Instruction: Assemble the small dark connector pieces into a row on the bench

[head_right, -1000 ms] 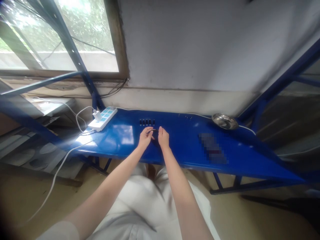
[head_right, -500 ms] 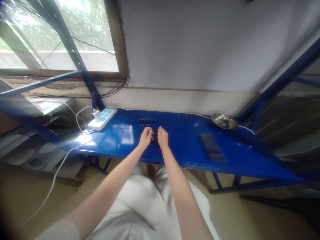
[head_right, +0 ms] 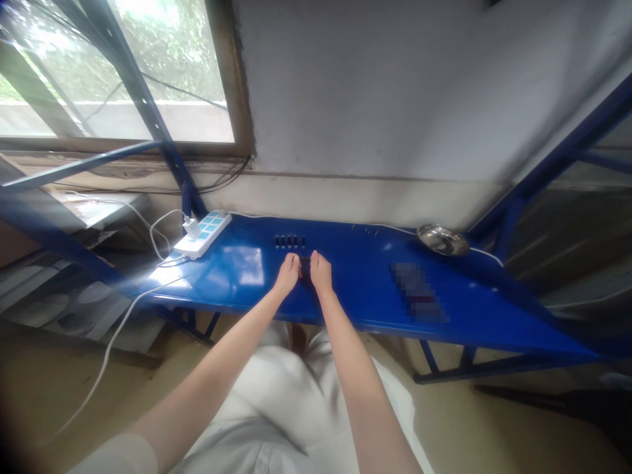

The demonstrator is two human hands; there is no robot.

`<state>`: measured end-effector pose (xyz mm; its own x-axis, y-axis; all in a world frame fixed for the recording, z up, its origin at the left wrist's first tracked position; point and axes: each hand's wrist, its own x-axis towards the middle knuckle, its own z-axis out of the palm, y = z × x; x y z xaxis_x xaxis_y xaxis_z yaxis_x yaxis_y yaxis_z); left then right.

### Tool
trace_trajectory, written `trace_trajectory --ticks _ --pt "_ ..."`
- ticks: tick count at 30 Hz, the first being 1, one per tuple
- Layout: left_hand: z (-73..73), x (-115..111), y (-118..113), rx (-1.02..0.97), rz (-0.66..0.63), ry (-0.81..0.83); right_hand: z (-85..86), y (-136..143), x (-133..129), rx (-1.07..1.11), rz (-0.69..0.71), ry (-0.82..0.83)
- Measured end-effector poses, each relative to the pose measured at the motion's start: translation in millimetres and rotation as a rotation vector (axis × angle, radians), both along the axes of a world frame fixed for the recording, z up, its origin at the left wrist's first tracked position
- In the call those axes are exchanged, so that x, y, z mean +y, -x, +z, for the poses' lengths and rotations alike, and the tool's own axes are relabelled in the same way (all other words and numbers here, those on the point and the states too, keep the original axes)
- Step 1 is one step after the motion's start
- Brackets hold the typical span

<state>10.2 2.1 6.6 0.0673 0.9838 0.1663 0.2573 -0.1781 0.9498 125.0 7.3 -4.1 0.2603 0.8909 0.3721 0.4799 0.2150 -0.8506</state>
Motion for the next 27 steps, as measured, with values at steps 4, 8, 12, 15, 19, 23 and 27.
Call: trace_trajectory --ticks 4,8,12,15,19,23,27 --pt "0.5 -0.4 0.3 -0.005 0.014 -0.007 -1.1 -0.3 0.4 0.015 0.012 0.006" --pt "-3.8 2.5 0.9 -0.014 0.037 0.01 -1.3 -0.1 1.2 0.02 0.038 0.017" --pt "-7.6 5.0 1.3 -0.048 0.046 0.023 -1.2 0.3 1.5 0.016 0.048 0.025" --pt "-7.9 5.4 1.2 -0.089 0.05 0.041 -1.0 0.5 1.2 0.016 0.057 0.028" --pt "-7.2 5.6 0.8 -0.128 0.053 0.077 0.9 0.8 -0.5 0.023 0.07 0.029" --pt "-5.8 6.2 0.5 -0.193 0.045 0.077 3.5 0.1 -2.1 0.056 0.049 0.037" --pt "-2.1 5.0 1.0 -0.241 -0.019 0.042 4.4 -2.0 -2.2 0.134 -0.048 0.038"
